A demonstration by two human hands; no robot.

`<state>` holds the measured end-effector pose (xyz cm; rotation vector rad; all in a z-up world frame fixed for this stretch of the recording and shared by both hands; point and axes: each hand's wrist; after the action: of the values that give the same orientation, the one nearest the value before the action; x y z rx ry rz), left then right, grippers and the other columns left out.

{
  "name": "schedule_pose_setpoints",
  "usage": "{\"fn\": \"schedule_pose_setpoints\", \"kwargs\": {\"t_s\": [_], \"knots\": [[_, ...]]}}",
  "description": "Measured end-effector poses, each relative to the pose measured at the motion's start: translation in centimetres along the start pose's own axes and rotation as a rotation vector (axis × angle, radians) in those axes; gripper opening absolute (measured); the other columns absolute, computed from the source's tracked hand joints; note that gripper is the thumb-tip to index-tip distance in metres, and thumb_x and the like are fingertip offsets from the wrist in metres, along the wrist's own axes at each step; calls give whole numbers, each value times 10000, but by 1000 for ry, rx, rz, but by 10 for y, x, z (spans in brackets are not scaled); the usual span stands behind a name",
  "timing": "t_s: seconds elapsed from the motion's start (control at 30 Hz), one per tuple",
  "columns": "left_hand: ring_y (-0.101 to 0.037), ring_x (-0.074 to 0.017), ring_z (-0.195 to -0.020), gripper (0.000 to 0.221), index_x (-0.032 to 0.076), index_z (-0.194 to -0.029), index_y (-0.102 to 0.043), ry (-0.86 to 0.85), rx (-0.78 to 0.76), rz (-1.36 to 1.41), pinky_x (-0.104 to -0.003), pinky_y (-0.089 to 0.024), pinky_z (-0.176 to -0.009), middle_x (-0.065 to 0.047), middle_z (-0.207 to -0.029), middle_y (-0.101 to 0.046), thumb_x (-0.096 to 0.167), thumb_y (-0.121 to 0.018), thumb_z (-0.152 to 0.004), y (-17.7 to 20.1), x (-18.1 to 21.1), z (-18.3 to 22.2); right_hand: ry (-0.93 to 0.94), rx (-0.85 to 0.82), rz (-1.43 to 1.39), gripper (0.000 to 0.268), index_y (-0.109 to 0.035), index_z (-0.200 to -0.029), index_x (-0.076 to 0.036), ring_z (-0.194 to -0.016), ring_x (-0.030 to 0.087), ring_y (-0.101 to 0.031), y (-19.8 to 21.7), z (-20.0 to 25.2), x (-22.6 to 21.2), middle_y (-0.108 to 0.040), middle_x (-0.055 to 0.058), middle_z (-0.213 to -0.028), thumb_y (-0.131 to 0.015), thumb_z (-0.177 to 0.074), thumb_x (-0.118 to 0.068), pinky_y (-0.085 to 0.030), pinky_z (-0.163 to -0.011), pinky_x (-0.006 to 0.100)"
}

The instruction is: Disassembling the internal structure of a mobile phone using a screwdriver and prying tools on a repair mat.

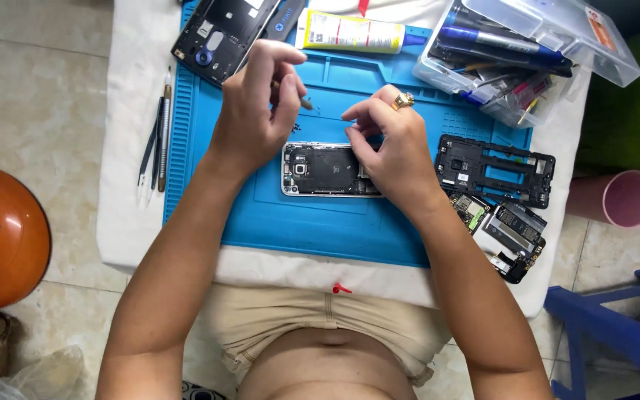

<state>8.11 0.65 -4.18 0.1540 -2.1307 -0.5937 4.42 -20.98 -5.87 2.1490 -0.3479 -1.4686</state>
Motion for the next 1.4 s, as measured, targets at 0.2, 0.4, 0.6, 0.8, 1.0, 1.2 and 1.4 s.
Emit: {"fn": "schedule_pose_setpoints", "kwargs": {"t_s": [0.2,0.4,0.6,0.8,1.0,1.2,1.4], "knots": [[-680,-230,-830,148,22,-1262,-447,-16,29,-23,-323,-590,-715,-134,-909,-628,31,-437,-1115,1,-11,6,-7,3,40,146,-713,-1022,-17,-731,165,-642,-1,0,-1,-573,92,-931,-685,-934,97,-580,-727,262],[-686,-228,-861,145,27,-1259,-448,-4,36,-5,-327,-594,-750,-129,-925,-637,69,-424,-1123,1,-11,6,-26,16,46,151,-718,-1036,-21,-734,160,-639,-2,0,0,-575,94,-929,-713,-924,81,-595,-727,251],[-683,-196,-818,138,56,-1259,-430,68,82,111,-281,-625,-681,-114,-921,-658,110,-438,-1132,2,1,5,-51,15,15,220,-714,-1085,-16,-745,158,-693,-3,0,2,-580,94,-945,-802,-898,61,-607,-725,241],[-665,-175,-708,129,76,-1256,-419,133,66,253,-247,-593,-614,-116,-953,-671,126,-455,-1142,1,-1,7,-40,25,-4,166,-736,-1023,-40,-741,143,-641,-4,-1,1,-573,73,-937,-833,-902,19,-601,-706,241],[-659,-163,-682,111,76,-1227,-433,149,46,279,-239,-595,-595,-111,-930,-670,122,-454,-1128,-1,3,6,-54,23,-35,111,-715,-898,-17,-752,174,-655,-5,-1,-3,-602,91,-914,-805,-907,47,-599,-703,252],[-660,-168,-681,104,74,-1222,-432,138,42,277,-243,-590,-592,-115,-929,-670,105,-451,-1125,-2,3,7,-52,24,-12,132,-699,-856,-34,-725,167,-622,-4,-2,-4,-609,80,-874,-789,-924,35,-570,-681,255],[-649,-163,-681,103,83,-1218,-432,154,59,302,-243,-591,-596,-106,-929,-671,126,-449,-1125,-1,4,7,-58,18,-15,153,-680,-846,-35,-717,160,-617,-3,-2,-6,-604,76,-869,-794,-928,25,-565,-679,250]]}}
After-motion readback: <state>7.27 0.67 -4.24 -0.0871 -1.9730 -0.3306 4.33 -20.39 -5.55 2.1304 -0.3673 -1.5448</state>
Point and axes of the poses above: each hand's wrist, its own z-axis away from the middle knuckle, its own y-axis out of the back of the hand, x = y × z
